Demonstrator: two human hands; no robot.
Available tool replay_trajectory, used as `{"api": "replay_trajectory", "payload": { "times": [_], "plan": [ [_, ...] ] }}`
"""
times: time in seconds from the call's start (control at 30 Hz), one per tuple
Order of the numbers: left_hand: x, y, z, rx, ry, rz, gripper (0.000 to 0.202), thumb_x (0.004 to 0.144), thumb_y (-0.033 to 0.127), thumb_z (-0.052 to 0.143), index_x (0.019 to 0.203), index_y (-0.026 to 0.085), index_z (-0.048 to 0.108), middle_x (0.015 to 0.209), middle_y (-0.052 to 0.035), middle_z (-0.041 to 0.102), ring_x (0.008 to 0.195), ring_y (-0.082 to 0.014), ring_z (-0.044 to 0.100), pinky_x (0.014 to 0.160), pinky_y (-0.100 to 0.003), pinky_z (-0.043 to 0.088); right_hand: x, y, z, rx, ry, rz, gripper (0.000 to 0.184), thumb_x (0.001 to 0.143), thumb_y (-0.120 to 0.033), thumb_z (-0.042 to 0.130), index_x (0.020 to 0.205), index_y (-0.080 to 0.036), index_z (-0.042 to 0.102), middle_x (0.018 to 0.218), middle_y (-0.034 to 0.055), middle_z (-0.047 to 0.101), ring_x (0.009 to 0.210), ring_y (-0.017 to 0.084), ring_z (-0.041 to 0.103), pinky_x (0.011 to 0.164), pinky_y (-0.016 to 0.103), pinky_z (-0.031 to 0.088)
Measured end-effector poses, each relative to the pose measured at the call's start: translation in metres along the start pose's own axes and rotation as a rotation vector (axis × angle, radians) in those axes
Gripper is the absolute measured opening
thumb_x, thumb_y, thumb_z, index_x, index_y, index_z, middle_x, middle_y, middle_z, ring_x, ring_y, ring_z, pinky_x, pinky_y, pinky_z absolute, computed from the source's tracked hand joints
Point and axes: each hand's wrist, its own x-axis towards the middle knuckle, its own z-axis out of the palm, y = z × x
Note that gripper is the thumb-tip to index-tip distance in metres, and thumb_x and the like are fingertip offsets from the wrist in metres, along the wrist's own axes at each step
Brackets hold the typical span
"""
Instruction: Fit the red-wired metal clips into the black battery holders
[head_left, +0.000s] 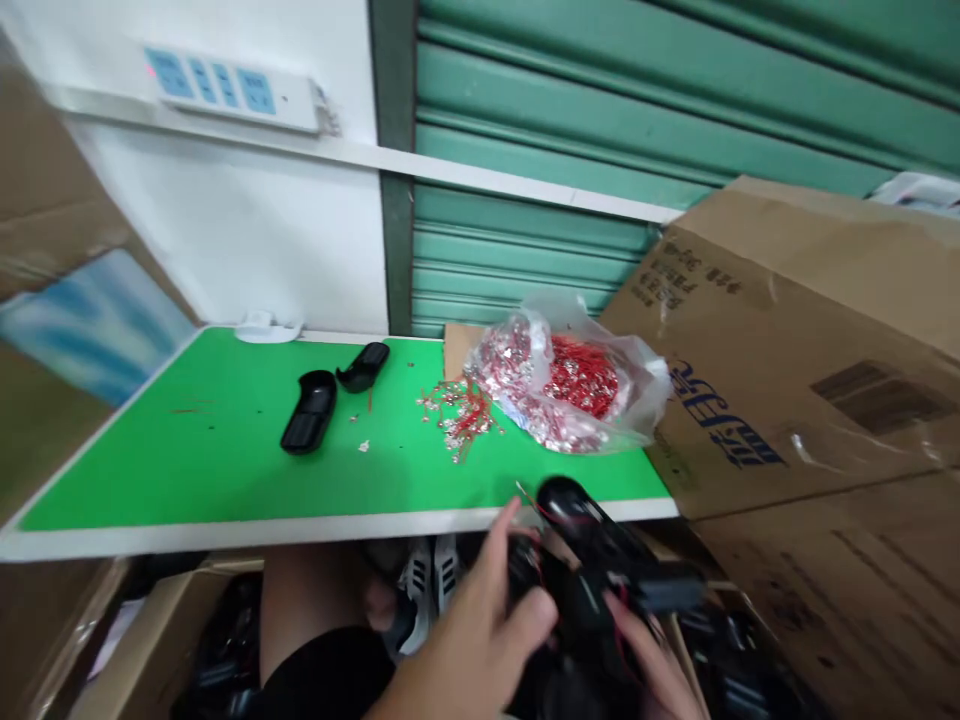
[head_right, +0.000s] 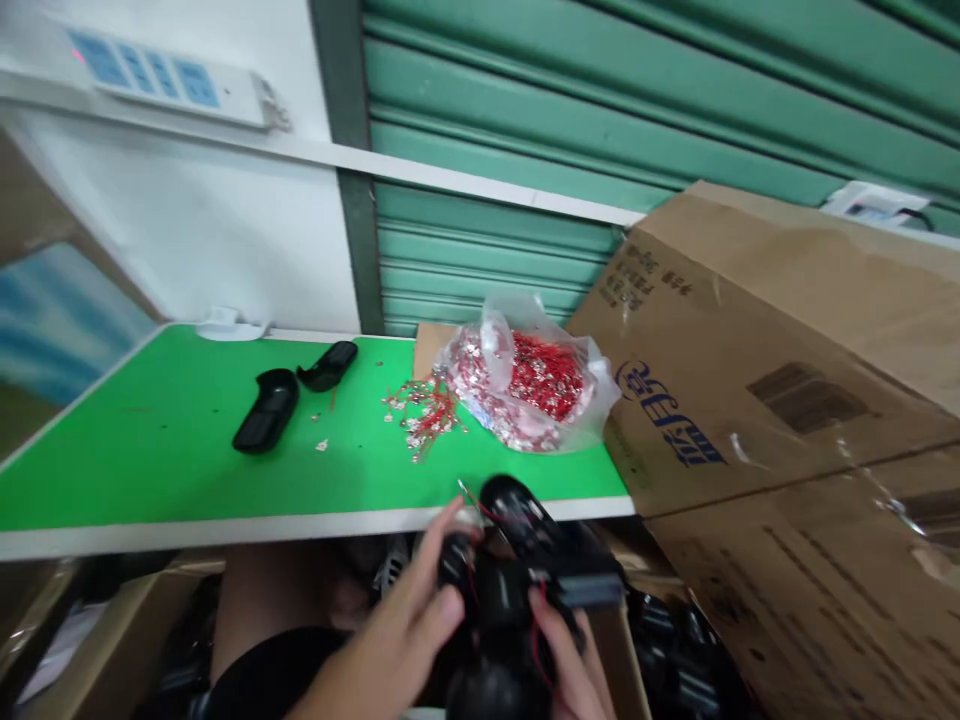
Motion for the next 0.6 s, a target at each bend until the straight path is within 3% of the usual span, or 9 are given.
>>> {"api": "replay_trajectory", "payload": {
  "times": [0.1,0.17,0.27,0.33,0.4,0.6],
  "plan": [
    [0.013,0.022,-0.054,0.087,0.326,0.070,0.083,0.097,0.060,0.045,0.163,0.020,0.015,0.170,-0.0136,0.022,0.158,-0.0292,0.020,0.130,-0.047,0.015,0.034,-0.043,0.108,0.264,-0.176,0.001,0.048,0.076,-0.044,0.077,0.119,-0.024,0.071,0.110,0.0043,0.078,0.111,0.029,0.072,0.090,0.040,0.060],
    [0.030,0.033,-0.089,0.133,0.545,0.109,0.090,0.091,0.060,0.056,0.160,0.015,0.019,0.167,-0.0182,0.024,0.157,-0.0313,0.023,0.129,-0.048,0.017,0.052,-0.078,0.176,0.397,-0.293,0.168,0.043,0.079,-0.034,0.073,0.119,-0.021,0.068,0.101,0.0036,0.079,0.101,0.025,0.074,0.085,0.037,0.061],
    [0.058,0.037,-0.135,0.130,0.752,0.097,0.092,0.081,0.051,0.070,0.154,0.012,0.031,0.155,-0.0212,0.040,0.147,-0.0325,0.038,0.126,-0.047,0.025,0.074,-0.118,0.248,0.291,-0.393,0.244,0.027,0.085,-0.024,0.065,0.112,-0.019,0.066,0.091,0.0033,0.078,0.080,0.020,0.073,0.072,0.032,0.062],
    [0.072,0.033,-0.160,0.063,0.776,0.059,0.078,0.079,0.039,0.071,0.147,0.014,0.042,0.150,-0.0187,0.047,0.143,-0.0312,0.044,0.124,-0.046,0.029,0.086,-0.129,0.273,0.201,-0.416,0.239,0.024,0.086,-0.023,0.066,0.110,-0.019,0.065,0.087,0.0028,0.076,0.071,0.017,0.070,0.066,0.031,0.061],
    [0.082,0.027,-0.177,-0.012,0.753,0.034,0.067,0.077,0.028,0.067,0.140,0.015,0.050,0.144,-0.0160,0.055,0.138,-0.0299,0.050,0.120,-0.045,0.035,0.097,-0.131,0.285,0.098,-0.447,0.223,0.025,0.088,-0.024,0.067,0.112,-0.019,0.064,0.085,0.0029,0.075,0.067,0.016,0.068,0.063,0.031,0.061],
    [0.091,0.015,-0.198,-0.056,0.756,0.027,0.061,0.073,0.020,0.061,0.133,0.014,0.056,0.127,-0.0135,0.068,0.113,-0.0266,0.066,0.101,-0.042,0.052,0.114,-0.129,0.291,-0.193,-0.498,0.125,0.029,0.084,-0.034,0.074,0.103,-0.014,0.066,0.095,0.0128,0.075,0.078,0.024,0.071,0.060,0.040,0.064]
  ]
}}
